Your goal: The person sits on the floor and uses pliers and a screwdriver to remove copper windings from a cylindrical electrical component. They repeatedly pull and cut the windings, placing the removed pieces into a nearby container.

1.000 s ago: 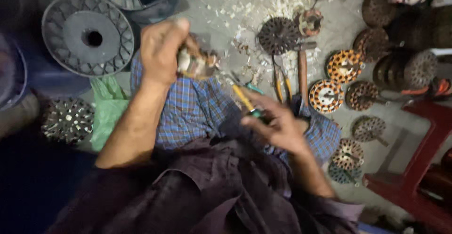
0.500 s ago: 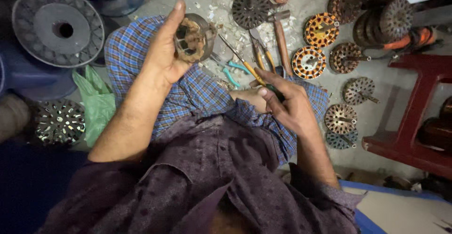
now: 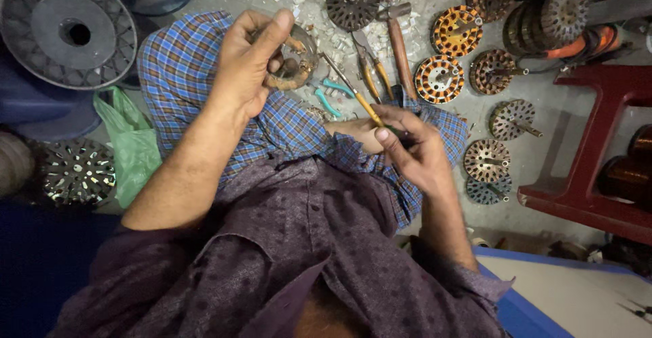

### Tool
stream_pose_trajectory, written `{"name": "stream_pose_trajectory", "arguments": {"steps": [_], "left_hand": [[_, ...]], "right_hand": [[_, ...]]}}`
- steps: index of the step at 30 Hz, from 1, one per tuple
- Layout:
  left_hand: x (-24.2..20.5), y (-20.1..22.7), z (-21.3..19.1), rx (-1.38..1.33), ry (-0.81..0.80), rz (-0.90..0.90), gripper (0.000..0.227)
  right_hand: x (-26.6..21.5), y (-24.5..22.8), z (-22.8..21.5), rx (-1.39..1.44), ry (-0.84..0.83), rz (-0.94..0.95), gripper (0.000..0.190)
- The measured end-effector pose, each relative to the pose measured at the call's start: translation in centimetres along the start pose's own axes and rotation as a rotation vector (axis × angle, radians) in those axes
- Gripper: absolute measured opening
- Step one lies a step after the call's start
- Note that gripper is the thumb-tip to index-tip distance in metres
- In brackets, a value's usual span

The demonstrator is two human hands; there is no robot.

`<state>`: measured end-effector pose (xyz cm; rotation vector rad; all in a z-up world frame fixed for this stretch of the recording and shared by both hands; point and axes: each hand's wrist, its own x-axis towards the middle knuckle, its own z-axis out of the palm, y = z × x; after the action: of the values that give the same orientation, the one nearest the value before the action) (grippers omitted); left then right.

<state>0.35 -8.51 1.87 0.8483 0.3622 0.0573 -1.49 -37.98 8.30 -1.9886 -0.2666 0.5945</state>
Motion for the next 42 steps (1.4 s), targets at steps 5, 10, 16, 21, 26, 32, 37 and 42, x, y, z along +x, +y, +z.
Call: {"name": "stream_pose_trajectory", "arguments": {"steps": [5,10,16,21,26,32,37,42], "left_hand": [[0.7,-0.2,0.2,0.043,-0.005,0.07,0.035],[2.0,-0.3,0.7,-0.152,-0.089,0.015,0.036],[4.2,0.1,0.7,-0.248,-0.16,0.029,0.04],[5.2,-0.9,-0.1,-0.234,-0.175,0.033,0.049],[5.5,-1.8,-0.6,-0.193,-0.185,0.034,0.052],[5.3,-1.9,-1.0,-0.207,-0.264,-0.001,0.049],[5.0,-1.6,-0.8,-0.235,-0.33,-0.007,0.048],[4.8,-1.8,-0.3,-0.16,-0.387,0.025,0.049]], "right_hand": [[1.1,4.5,2.2,0.098,0.104,0.063,0.042],[7.6,11.3,4.2,-0.532,0.255,-0.153,0.037],[11.6,15.2,5.7,-1.123,0.412,-0.234,0.024],[12.3,14.8,8.5,-1.05,-0.102,0.035,0.056],[12.8,15.4,10.5,-1.115,-0.036,-0.242,0.046],[12.3,14.3,8.9,-0.638,0.03,0.244,0.044],[9.0,10.2,5.0,0.3,-0.031,0.179,0.039],[5.7,5.1,2.7,0.386,-0.383,-0.088,0.047]]}}
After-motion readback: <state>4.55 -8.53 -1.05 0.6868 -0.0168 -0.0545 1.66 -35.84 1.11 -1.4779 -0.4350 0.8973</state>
